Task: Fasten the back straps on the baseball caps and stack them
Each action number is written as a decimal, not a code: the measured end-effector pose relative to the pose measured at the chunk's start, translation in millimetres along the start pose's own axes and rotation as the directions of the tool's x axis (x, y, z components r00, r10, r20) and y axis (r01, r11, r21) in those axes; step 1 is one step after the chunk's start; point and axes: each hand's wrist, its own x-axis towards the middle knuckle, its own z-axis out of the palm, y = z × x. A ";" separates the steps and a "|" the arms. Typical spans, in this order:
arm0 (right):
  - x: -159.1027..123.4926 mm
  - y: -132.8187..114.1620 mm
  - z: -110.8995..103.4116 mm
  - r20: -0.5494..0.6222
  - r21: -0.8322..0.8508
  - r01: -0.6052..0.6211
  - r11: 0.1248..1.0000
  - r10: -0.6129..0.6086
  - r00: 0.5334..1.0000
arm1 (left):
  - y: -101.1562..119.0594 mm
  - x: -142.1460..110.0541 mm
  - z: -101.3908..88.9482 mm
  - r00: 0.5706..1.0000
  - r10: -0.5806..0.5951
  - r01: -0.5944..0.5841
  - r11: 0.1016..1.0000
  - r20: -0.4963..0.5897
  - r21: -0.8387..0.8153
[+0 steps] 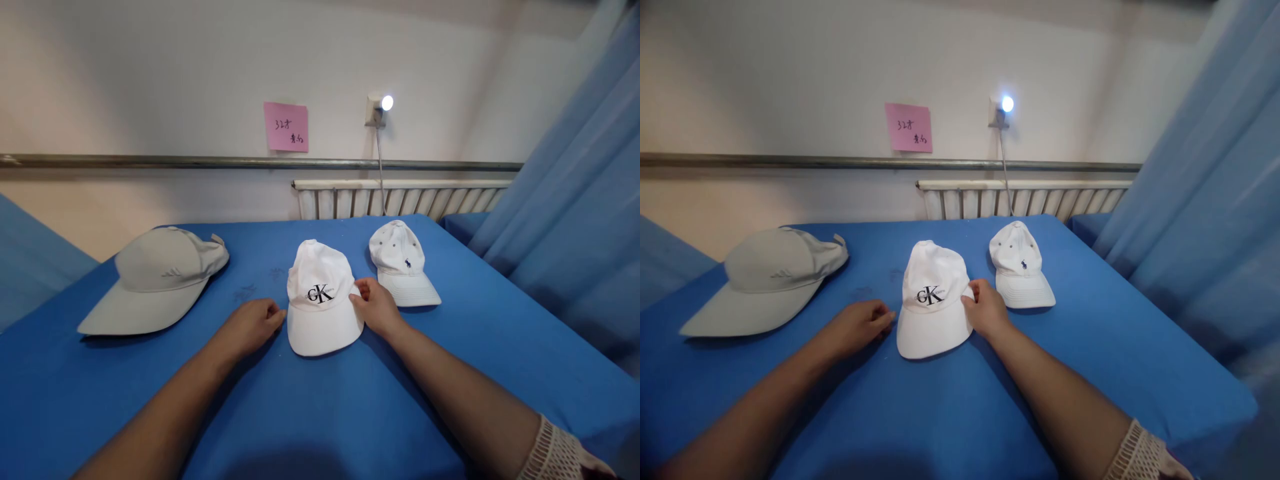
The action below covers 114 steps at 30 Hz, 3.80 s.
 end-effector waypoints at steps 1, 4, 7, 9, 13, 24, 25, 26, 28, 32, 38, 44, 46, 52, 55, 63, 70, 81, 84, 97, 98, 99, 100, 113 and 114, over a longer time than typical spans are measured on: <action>-1.4 -2.3 -0.3 -0.015 0.011 0.037 0.999 -0.037 0.999 | 0.7 -2.2 -2.6 0.999 0.001 -0.006 0.995 0.052 0.098; -6.4 -8.5 -0.5 -0.064 0.052 0.145 0.988 -0.142 0.988 | 5.4 -8.9 -4.0 0.994 0.007 -0.028 0.982 0.113 0.186; -10.7 -11.2 0.4 -0.087 0.121 0.222 0.968 -0.212 0.973 | 9.4 -12.1 0.6 0.995 0.036 -0.051 0.984 0.091 0.171; -11.8 -12.3 0.6 -0.123 0.179 0.267 0.947 -0.248 0.961 | 10.9 -11.4 4.0 0.996 0.054 -0.064 0.988 0.072 0.140; -9.8 -17.8 -3.8 -0.251 0.289 0.351 0.891 -0.283 0.926 | 16.8 -7.7 12.2 0.997 0.039 -0.036 0.998 0.062 -0.043; 28.5 -24.5 -64.9 -0.591 0.425 0.333 0.842 -0.021 0.806 | 72.8 -7.6 61.4 0.921 0.041 0.316 0.504 0.388 -0.804; 35.4 -21.3 -73.0 -0.629 0.414 0.344 0.843 -0.009 0.778 | 84.0 -1.8 65.2 0.940 0.042 0.279 0.472 0.338 -0.836; 42.0 -17.2 -81.1 -0.665 0.397 0.358 0.845 -0.004 0.747 | 96.0 6.0 69.0 0.962 0.045 0.219 0.465 0.270 -0.858; 53.3 -6.2 -95.9 -0.714 0.372 0.378 0.848 0.001 0.700 | 120.2 26.2 77.0 0.979 0.060 0.144 0.459 0.193 -0.877; 65.9 24.0 -114.4 -0.697 0.271 0.306 0.913 -0.033 0.716 | 154.5 69.8 99.8 0.995 0.056 0.043 0.454 0.076 -0.890; 76.7 59.4 -118.0 -0.647 0.171 0.080 0.982 0.051 0.761 | 160.0 95.8 134.8 0.996 0.055 0.039 0.437 0.070 -0.899; 81.7 74.7 -117.3 -0.632 0.128 -0.018 0.992 0.096 0.769 | 150.8 93.0 142.7 0.986 0.065 0.112 0.439 0.156 -0.892; 81.1 77.6 -118.3 -0.627 0.121 -0.043 0.992 0.110 0.771 | 147.6 90.7 145.7 0.980 0.067 0.140 0.446 0.189 -0.884; 79.8 87.6 -122.2 -0.616 0.113 -0.139 0.984 0.180 0.767 | 142.5 83.9 156.4 0.963 0.056 0.199 0.517 0.265 -0.833; 81.3 91.4 -122.4 -0.606 0.107 -0.176 0.979 0.205 0.769 | 143.6 81.8 156.0 0.959 0.055 0.200 0.558 0.276 -0.806; 83.0 88.0 -120.9 -0.594 0.050 -0.210 0.976 0.198 0.779 | 146.5 79.7 157.7 0.967 0.038 0.171 0.637 0.252 -0.752; 82.1 82.8 -119.0 -0.568 -0.016 -0.220 0.975 0.172 0.805 | 145.6 79.4 155.7 0.957 0.004 0.212 0.669 0.289 -0.712; 84.2 93.5 -118.9 -0.531 -0.065 -0.285 0.956 0.209 0.821 | 145.2 79.7 150.3 0.933 0.031 0.231 0.710 0.358 -0.665; 81.9 89.6 -122.4 -0.531 -0.096 -0.296 0.950 0.202 0.823 | 144.9 79.6 149.2 0.928 0.053 0.221 0.720 0.370 -0.658; 52.5 29.4 -108.9 -0.422 -0.423 -0.209 0.882 0.012 0.907 | 140.5 83.6 155.7 0.919 0.028 0.212 0.806 0.393 -0.553; 51.5 28.3 -109.6 -0.419 -0.439 -0.212 0.873 0.011 0.908 | 139.7 84.1 155.9 0.918 0.028 0.209 0.814 0.395 -0.543; 50.7 27.7 -110.5 -0.416 -0.452 -0.214 0.866 0.008 0.909 | 139.2 84.5 156.0 0.918 0.029 0.204 0.821 0.396 -0.533; 50.1 27.4 -111.5 -0.413 -0.463 -0.215 0.860 0.005 0.911 | 138.9 84.7 156.1 0.917 0.031 0.199 0.828 0.397 -0.524; 25.8 13.5 -82.9 -0.270 -0.378 0.406 0.832 -0.519 0.811 | 90.7 38.2 124.4 0.996 0.010 0.028 0.904 0.086 -0.427; 20.8 10.9 -75.8 -0.216 -0.348 0.452 0.821 -0.540 0.814 | 76.9 31.1 108.5 1.000 -0.001 0.004 0.905 0.007 -0.425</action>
